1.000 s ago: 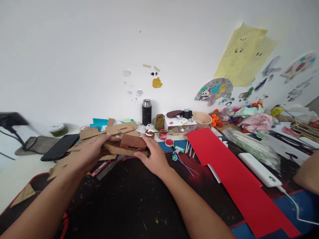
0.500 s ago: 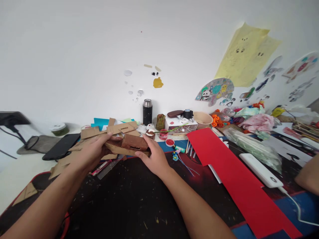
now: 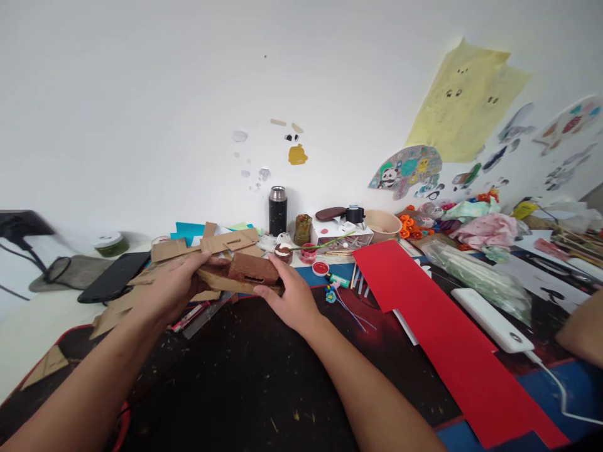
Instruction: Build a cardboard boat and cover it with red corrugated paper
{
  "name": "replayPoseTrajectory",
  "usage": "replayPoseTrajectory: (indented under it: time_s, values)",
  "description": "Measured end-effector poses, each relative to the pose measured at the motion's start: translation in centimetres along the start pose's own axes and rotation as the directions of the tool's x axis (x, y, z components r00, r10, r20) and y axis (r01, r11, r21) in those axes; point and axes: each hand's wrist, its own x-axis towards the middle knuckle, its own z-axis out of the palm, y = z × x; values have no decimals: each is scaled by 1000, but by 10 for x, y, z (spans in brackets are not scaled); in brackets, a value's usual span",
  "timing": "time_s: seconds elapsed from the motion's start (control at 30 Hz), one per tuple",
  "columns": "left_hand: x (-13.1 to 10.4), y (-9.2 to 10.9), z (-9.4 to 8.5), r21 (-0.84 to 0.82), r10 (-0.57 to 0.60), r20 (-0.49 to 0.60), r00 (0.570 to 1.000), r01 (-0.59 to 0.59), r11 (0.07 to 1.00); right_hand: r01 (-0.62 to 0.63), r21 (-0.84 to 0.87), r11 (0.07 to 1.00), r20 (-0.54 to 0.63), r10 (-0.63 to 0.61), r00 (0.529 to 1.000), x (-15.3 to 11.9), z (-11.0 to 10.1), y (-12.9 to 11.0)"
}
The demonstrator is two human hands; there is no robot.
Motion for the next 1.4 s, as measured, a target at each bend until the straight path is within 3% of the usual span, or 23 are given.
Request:
replayPoseTrajectory:
  time_s: [0.4, 1.1, 1.4]
  values:
    - [7, -4, -11, 53, 4, 24, 1000, -5, 999, 16, -49, 999, 26, -15, 1000, 0, -3, -2]
    - [4, -4, -6, 39, 59, 12, 998, -59, 998, -49, -30, 998, 38, 50, 998, 0, 0, 0]
    - [3, -4, -5, 76, 36, 1, 999, -36, 996, 64, -52, 997, -8, -64, 998, 0, -1, -1]
